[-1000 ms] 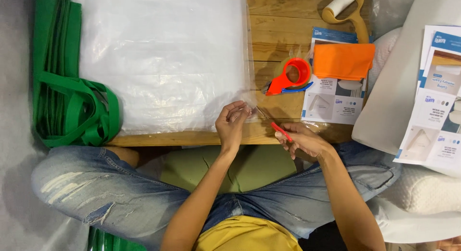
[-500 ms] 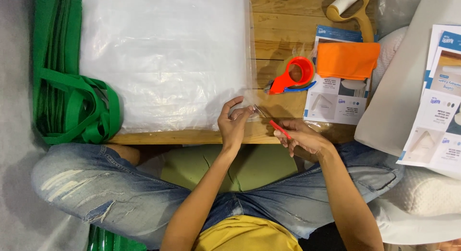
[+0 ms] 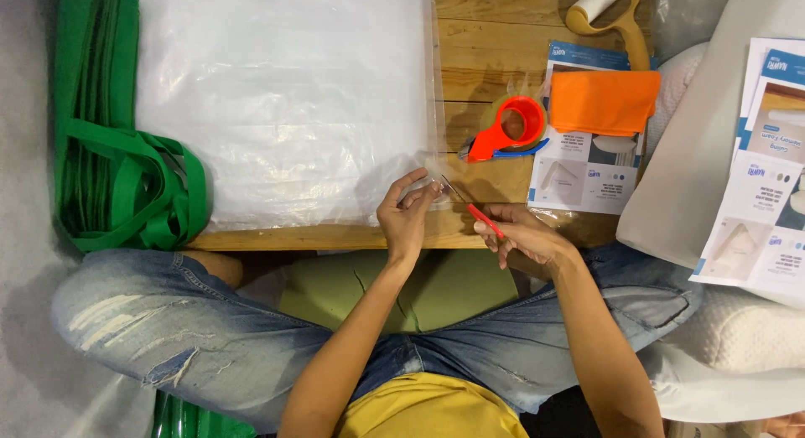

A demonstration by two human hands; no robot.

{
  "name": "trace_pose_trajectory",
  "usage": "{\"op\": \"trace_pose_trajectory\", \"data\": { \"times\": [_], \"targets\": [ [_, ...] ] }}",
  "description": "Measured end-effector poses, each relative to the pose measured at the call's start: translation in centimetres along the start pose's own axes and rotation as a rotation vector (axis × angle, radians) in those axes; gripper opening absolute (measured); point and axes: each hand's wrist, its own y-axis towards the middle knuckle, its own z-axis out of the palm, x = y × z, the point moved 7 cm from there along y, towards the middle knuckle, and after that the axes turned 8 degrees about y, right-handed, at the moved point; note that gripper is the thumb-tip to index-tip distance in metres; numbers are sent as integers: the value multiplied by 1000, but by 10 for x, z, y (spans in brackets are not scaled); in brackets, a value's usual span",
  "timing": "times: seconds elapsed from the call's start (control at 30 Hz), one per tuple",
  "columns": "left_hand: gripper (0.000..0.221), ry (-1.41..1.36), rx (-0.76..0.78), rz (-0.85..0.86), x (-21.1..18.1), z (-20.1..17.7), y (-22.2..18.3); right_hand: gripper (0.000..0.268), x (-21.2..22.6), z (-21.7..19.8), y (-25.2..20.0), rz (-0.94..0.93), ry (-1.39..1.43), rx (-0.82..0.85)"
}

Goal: The person prepares packaging materials by cutting a piece of clear plastic film using scissors and then applying tape from a tape dispenser to a small item.

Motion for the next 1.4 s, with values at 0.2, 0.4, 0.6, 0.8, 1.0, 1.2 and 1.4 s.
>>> {"op": "trace_pose_trajectory", "data": {
  "times": [0.2, 0.4, 0.6, 0.8, 1.0, 1.2, 1.4],
  "targets": [
    [34, 13, -4, 40, 2, 0, 0, 35, 4, 2, 3, 0, 1, 1],
    [36, 34, 10, 98, -3, 1, -1, 35, 4, 1, 9, -9, 2, 6],
    [37, 23, 28, 110, -1, 1, 0, 33, 1, -2, 11, -12, 25, 1],
    [39, 21, 29, 110, 1, 0, 2, 33, 1, -4, 12, -14, 25, 6],
    [38, 25, 30, 109, -2, -1, 1, 32, 0, -5, 12, -11, 42, -1],
    [36, 7, 29, 108, -4, 0, 1, 32, 3, -1, 10, -12, 53, -1],
    [38, -5, 30, 106, 0, 0, 1, 32, 6, 2, 9, -11, 55, -7]
  ]
}}
